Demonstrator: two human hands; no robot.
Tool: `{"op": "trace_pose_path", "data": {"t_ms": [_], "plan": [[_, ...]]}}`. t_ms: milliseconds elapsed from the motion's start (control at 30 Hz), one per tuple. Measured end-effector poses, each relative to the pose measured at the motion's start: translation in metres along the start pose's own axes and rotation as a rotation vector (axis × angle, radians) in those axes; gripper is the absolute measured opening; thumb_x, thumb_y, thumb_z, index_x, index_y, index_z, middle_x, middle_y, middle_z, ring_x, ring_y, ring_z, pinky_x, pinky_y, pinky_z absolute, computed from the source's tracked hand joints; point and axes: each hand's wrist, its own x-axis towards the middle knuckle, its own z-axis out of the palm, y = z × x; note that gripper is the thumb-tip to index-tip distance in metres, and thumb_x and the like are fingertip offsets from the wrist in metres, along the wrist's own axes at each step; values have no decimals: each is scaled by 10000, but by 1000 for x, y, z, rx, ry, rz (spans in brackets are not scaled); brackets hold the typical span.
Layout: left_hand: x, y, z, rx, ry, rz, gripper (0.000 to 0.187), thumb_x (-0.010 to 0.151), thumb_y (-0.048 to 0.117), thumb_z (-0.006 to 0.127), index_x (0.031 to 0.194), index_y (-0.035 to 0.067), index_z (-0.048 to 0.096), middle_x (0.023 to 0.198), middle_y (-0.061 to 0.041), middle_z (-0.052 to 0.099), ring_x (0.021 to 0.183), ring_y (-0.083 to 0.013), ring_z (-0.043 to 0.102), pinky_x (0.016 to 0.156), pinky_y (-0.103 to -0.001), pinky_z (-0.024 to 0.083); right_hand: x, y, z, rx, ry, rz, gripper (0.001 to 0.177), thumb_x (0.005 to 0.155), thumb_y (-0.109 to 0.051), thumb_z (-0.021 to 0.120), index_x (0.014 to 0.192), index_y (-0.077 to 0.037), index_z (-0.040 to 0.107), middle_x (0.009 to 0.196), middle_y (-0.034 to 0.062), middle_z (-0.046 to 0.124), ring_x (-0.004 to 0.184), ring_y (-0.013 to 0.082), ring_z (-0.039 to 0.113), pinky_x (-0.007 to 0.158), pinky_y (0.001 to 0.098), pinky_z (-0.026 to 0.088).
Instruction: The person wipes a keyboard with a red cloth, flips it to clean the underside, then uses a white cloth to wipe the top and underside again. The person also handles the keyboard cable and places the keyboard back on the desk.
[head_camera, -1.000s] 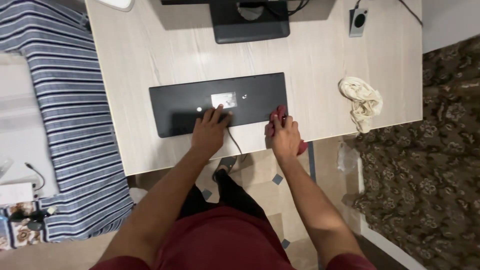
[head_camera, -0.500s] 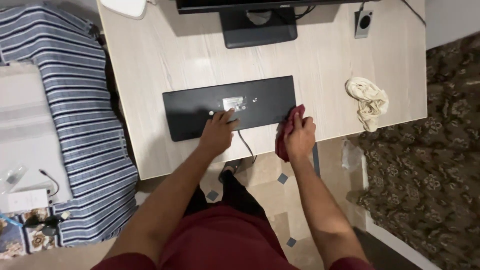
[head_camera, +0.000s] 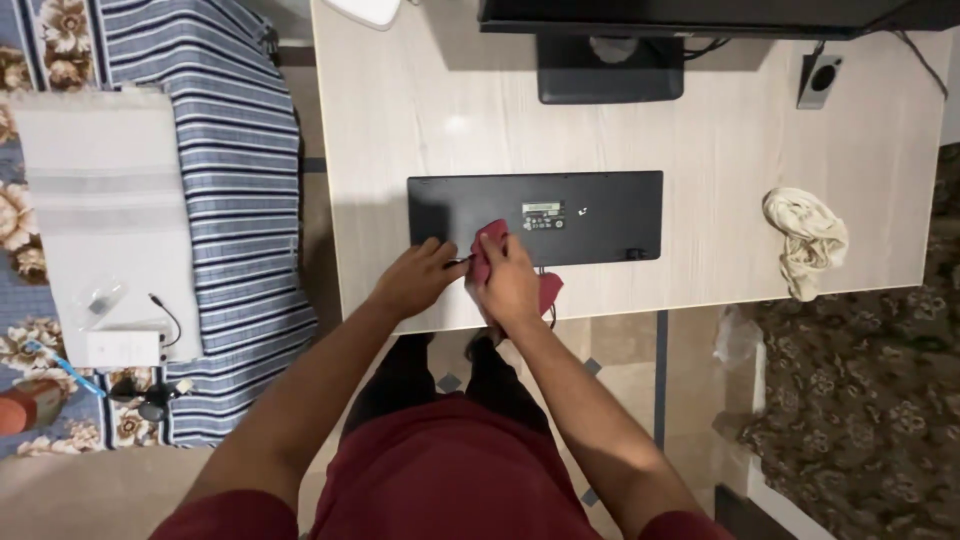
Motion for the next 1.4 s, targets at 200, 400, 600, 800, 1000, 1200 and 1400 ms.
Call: {"op": "trace_pose_path", "data": {"t_ms": [200, 400, 600, 800, 1000, 1200, 1400], "plan": [[14, -8, -27, 48, 34, 155, 63, 971, 168, 642, 954, 198, 589, 984, -11, 497, 886, -221, 572, 614, -306, 499, 2, 14, 19, 9, 41, 1, 540, 821, -278, 683, 1361, -269, 665, 1072, 71, 523, 1008, 356, 649, 834, 464, 575], [-13, -31, -4, -68, 38, 104, 251, 806, 302, 821, 949, 199, 642, 1075, -42, 556, 1030, -286, 588, 834, -369, 536, -14, -3, 23, -8, 108, -35, 575, 768, -230, 721, 1337, -175, 665, 1074, 92, 553, 1014, 344, 648, 839, 434, 581], [-30, -25, -5, -328, 125, -151, 116, 1009, 211, 655, 1100, 175, 718, 1170, -28, 653, 1151, -261, 627, 932, -318, 545, -25, -47, 42, -104, 173, -144, 560, 768, -252, 681, 1303, -84, 670, 1057, 106, 556, 954, 301, 624, 803, 386, 566], [-26, -26, -19, -283, 19, -174, 181, 965, 176, 681, 1145, 151, 676, 1167, -4, 641, 1173, -250, 580, 921, -315, 559, -16, -19, 47, -81, 47, -93, 361, 777, -241, 687, 1125, -179, 758, 1042, 62, 580, 957, 303, 647, 829, 398, 567], [-26, -24, -9, -268, 26, -188, 247, 976, 224, 630, 1215, 166, 652, 1186, 22, 628, 1205, -211, 557, 965, -287, 550, -16, -32, 63, 305, -43, 134, 415, 736, -299, 783, 1146, -235, 765, 1062, 51, 570, 1037, 335, 662, 860, 423, 570], [-29, -27, -5, -304, -9, -141, 298, 992, 168, 623, 1288, 149, 635, 1149, -14, 617, 1142, -242, 553, 982, -337, 537, -27, -47, 62, -95, 114, 77, 403, 784, -241, 683, 1177, -178, 752, 1005, 55, 558, 936, 291, 655, 775, 387, 585], [-25, -27, -14, -291, -37, -165, 294, 992, 183, 607, 1284, 149, 630, 1157, -21, 612, 1159, -240, 550, 998, -341, 516, -21, -32, 39, 49, 47, -70, 332, 777, -202, 664, 1083, -173, 789, 997, 94, 610, 950, 358, 665, 811, 418, 584]]}}
